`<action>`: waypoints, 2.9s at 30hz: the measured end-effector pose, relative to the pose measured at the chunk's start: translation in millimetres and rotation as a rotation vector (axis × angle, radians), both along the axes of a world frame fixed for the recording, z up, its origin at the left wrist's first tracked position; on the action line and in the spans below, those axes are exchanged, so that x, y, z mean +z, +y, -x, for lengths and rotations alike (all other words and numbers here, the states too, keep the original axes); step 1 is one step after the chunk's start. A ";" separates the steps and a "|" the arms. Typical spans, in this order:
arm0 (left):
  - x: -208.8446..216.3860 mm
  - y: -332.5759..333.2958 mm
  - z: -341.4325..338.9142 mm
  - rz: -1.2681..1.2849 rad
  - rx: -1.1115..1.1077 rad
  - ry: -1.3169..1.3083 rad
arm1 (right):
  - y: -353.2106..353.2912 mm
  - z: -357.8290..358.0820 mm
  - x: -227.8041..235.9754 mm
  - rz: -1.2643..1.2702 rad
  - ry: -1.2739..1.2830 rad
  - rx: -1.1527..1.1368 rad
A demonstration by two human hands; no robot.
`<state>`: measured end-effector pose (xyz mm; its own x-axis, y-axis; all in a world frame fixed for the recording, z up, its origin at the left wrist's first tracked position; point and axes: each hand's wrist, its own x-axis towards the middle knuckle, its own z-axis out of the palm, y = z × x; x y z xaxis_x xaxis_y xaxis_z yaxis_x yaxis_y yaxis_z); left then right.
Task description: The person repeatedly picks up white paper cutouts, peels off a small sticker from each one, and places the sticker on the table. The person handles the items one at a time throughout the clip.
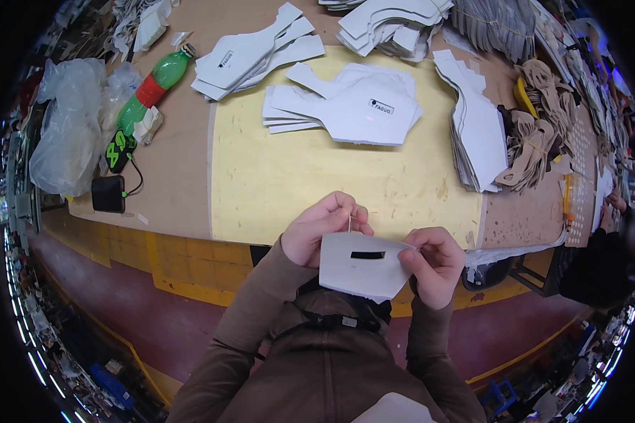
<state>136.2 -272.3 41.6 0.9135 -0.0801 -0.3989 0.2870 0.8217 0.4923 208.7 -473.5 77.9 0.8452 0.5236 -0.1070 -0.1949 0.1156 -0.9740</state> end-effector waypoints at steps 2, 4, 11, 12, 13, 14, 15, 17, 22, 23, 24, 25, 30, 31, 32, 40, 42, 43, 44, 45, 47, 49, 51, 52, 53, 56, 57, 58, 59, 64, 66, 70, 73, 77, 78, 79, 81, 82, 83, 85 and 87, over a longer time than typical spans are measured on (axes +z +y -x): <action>2.9 0.7 -1.6 -0.134 0.074 0.098 | 3.0 -0.4 -1.0 0.090 0.000 -0.052; 5.5 3.6 -2.3 -0.133 0.146 0.103 | 7.6 -2.7 -3.8 0.149 0.083 -0.057; 5.1 31.4 10.0 -0.283 -0.166 0.087 | 12.6 -4.9 -1.3 0.330 -0.167 0.018; 6.4 32.2 13.1 -0.315 -0.177 0.009 | 12.3 -5.3 -0.3 0.322 -0.196 0.032; 8.5 33.1 15.6 -0.347 -0.188 -0.090 | 12.1 -5.7 0.7 0.315 -0.223 0.041; 11.6 35.1 17.5 -0.431 -0.220 -0.123 | 11.9 -5.9 1.6 0.320 -0.250 0.046; 15.6 38.1 19.0 -0.516 -0.251 -0.178 | 11.8 -5.9 2.5 0.309 -0.250 0.068; 24.6 47.0 19.4 -0.657 -0.308 -0.272 | 12.1 -6.3 3.9 0.308 -0.247 0.104; 35.1 81.6 2.4 -0.767 -0.522 -0.443 | 16.5 -11.6 5.3 0.345 -0.554 0.287; 35.2 82.7 0.8 -0.780 -0.526 -0.438 | 18.1 -12.4 5.1 0.328 -0.628 0.324; 34.6 82.9 -1.5 -0.796 -0.510 -0.439 | 20.1 -12.4 4.8 0.323 -0.701 0.316; 33.8 81.9 -3.6 -0.810 -0.495 -0.440 | 22.1 -12.0 4.2 0.318 -0.774 0.306; 26.7 71.2 -14.1 -1.007 -0.449 -0.088 | 25.4 -8.9 5.2 0.236 -0.988 0.338; 24.1 69.8 -16.7 -1.097 -0.460 -0.041 | 24.4 -8.0 7.1 0.191 -1.005 0.382; 21.4 67.8 -18.4 -1.162 -0.350 -0.141 | 24.0 -7.2 8.7 0.149 -1.018 0.423; -4.9 66.5 -29.7 -1.710 -0.266 -0.696 | 30.7 -13.1 18.3 0.351 -0.613 0.398; -11.4 65.9 -32.3 -1.840 -0.189 -0.728 | 33.2 -16.8 19.3 0.417 -0.515 0.341; -13.8 66.2 -31.8 -1.853 -0.167 -0.704 | 34.5 -18.4 19.5 0.458 -0.460 0.317; -15.7 67.4 -30.8 -1.870 -0.166 -0.677 | 37.1 -19.9 17.8 0.430 -0.425 0.287; -17.0 69.9 -28.9 -1.826 -0.202 -0.691 | 38.2 -21.0 17.6 0.439 -0.389 0.268; -17.7 76.7 -24.4 -1.735 -0.280 -0.727 | 40.5 -23.5 15.2 0.468 -0.295 0.241; -17.0 80.3 -21.2 -1.737 -0.125 -0.743 | 43.1 -27.4 10.9 0.477 -0.227 0.244; -12.3 79.3 -15.2 -1.531 0.044 -0.525 | 46.4 -32.0 5.8 0.466 -0.170 0.240; -6.0 74.3 -6.9 -1.321 0.112 -0.303 | 48.8 -34.2 3.3 0.450 -0.146 0.230; -0.1 69.0 0.2 -1.098 0.179 -0.097 | 51.0 -36.6 1.7 0.435 -0.123 0.219; 6.1 44.1 13.7 -0.783 0.114 0.010 | 54.7 -45.0 1.7 0.469 -0.073 0.208; 5.8 34.2 16.1 -0.708 0.117 0.064 | 55.8 -48.2 1.8 0.478 -0.102 0.217; 3.7 28.7 16.7 -0.702 0.154 0.155 | 56.9 -51.1 2.0 0.487 -0.129 0.227; 1.3 25.4 16.6 -0.727 0.181 0.169 | 58.5 -53.6 1.5 0.498 -0.157 0.244; -2.0 18.8 11.3 -0.842 0.229 0.167 | 65.5 -62.7 -4.9 0.574 -0.377 0.319; -0.6 19.7 9.4 -0.949 0.217 0.157 | 66.6 -63.6 -6.7 0.605 -0.368 0.315; 0.2 23.1 6.4 -1.177 0.144 0.095 | 66.6 -63.3 -9.2 0.638 -0.467 0.329; -0.9 23.0 3.8 -1.263 0.172 0.066 | 65.4 -62.6 -11.7 0.640 -0.522 0.320; 1.0 23.7 4.1 -1.321 0.159 0.044 | 63.9 -60.7 -14.7 0.623 -0.534 0.321; 1.3 23.8 4.4 -1.321 0.155 0.047 | 63.8 -60.4 -15.4 0.622 -0.545 0.320; 1.5 23.9 4.6 -1.314 0.155 0.052 | 63.8 -60.1 -15.9 0.621 -0.556 0.318; 1.1 23.4 4.3 -1.309 0.169 0.054 | 64.3 -59.3 -16.4 0.615 -0.559 0.304; 1.0 23.1 4.1 -1.300 0.170 0.059 | 64.8 -58.4 -16.6 0.610 -0.551 0.292; 0.8 22.7 3.8 -1.299 0.179 0.063 | 65.3 -57.7 -16.8 0.610 -0.537 0.283; 1.1 22.0 3.4 -1.285 0.182 0.079 | 65.6 -57.0 -16.9 0.618 -0.542 0.281; 1.7 20.6 2.6 -1.282 0.187 0.101 | 65.4 -56.4 -17.5 0.626 -0.558 0.275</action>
